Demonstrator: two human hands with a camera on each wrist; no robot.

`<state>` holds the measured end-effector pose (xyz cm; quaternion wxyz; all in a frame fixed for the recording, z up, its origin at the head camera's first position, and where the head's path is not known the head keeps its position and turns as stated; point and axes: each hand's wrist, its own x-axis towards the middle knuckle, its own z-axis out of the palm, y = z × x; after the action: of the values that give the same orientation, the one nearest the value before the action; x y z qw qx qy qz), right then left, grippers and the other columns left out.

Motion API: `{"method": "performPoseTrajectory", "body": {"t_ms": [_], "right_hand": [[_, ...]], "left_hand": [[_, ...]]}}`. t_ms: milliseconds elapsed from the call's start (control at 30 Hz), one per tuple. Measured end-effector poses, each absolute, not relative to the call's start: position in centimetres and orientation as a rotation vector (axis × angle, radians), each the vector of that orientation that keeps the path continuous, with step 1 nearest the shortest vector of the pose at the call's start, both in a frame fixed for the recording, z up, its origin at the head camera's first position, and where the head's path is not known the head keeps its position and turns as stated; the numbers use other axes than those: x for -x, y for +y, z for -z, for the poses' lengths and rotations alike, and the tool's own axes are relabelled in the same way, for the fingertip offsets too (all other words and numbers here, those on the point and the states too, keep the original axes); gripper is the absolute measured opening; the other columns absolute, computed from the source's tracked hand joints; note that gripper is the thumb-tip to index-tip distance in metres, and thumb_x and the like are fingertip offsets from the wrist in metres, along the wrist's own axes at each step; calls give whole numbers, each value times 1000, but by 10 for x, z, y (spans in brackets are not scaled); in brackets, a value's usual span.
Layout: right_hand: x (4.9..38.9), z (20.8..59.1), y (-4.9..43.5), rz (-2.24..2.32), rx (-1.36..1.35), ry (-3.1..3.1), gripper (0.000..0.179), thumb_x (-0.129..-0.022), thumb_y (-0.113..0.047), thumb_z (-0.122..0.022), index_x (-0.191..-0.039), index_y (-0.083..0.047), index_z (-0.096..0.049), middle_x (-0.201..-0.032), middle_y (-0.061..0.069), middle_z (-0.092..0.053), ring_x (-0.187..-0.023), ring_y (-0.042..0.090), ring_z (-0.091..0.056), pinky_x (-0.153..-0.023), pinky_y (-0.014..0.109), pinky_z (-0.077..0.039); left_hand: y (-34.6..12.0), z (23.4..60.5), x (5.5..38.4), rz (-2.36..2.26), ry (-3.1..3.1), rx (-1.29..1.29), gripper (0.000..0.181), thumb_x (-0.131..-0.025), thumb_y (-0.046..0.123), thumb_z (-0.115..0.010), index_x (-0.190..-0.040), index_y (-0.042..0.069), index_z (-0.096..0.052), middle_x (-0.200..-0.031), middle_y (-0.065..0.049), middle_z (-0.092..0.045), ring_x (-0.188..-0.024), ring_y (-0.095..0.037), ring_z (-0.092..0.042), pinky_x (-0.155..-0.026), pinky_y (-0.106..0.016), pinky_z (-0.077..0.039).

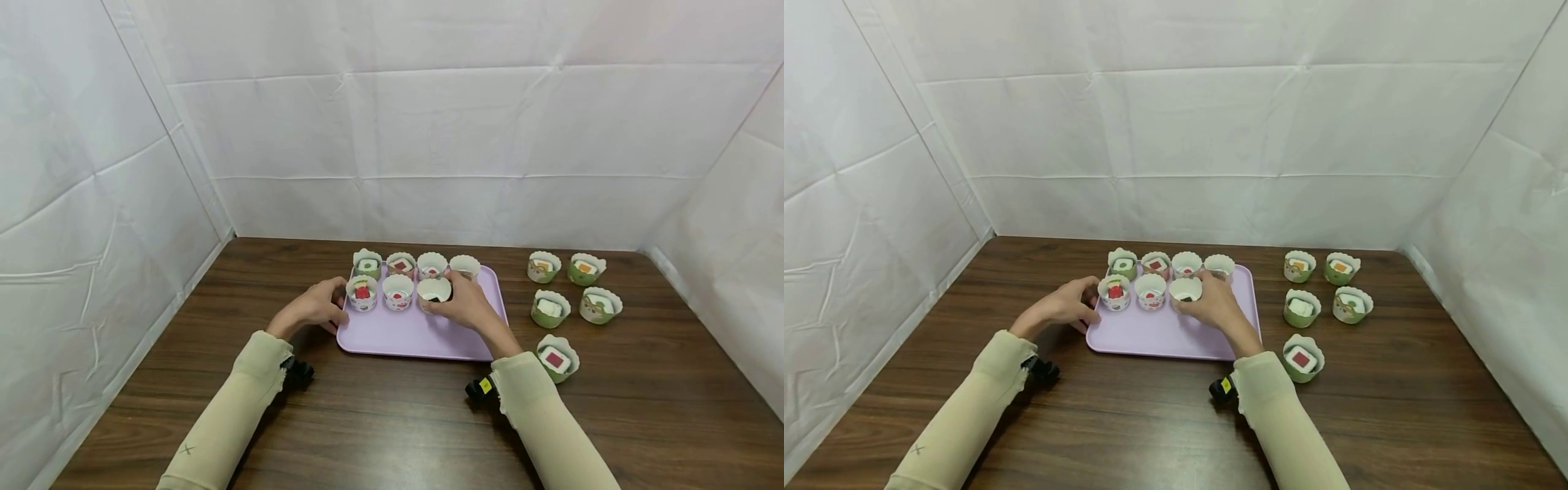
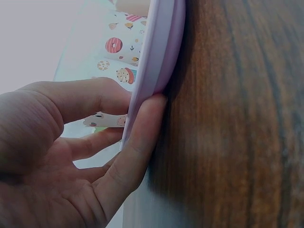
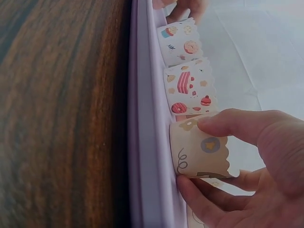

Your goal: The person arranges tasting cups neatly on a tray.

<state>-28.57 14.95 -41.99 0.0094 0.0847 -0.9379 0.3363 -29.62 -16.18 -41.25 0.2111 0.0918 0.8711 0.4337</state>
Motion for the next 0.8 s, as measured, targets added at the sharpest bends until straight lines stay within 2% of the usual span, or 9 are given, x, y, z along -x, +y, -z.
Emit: {"method": "performPoseTrajectory", "body": {"t_ms": [333,633,800], "right_hand": [[286,421,152,-1055,-299,-2920,72,-83,-38,-84,-137,1,-55,-133,23,-65,-119,39,-58,-98,49,-50],[286,422,151,-1043,-309,-2923,70,-84,-37,-83,-137,0,-55,-133,23,-65,-119,39,-59,-98,50,-51],[285,421,152,-1078,-287,-2955,80,-84,-35,-84,-145,3,-47,-138,26,-60,-124,40,-55,-101,50,-50]], "left_hand": [[-161,413,296,-1191,2431,-260,57,-87,-7,-70,-139,1,-47,-104,-16,-53,-79,-23,-65,-68,-38,-67],[-162,413,296,-1193,2432,-265,58,-87,-6,-70,-139,2,-47,-104,-16,-53,-79,-23,-65,-68,-38,-67],[-161,413,296,-1193,2434,-264,58,-87,-6,-70,-139,2,-46,-104,-16,-53,-79,-23,-65,-68,-38,-67]]}}
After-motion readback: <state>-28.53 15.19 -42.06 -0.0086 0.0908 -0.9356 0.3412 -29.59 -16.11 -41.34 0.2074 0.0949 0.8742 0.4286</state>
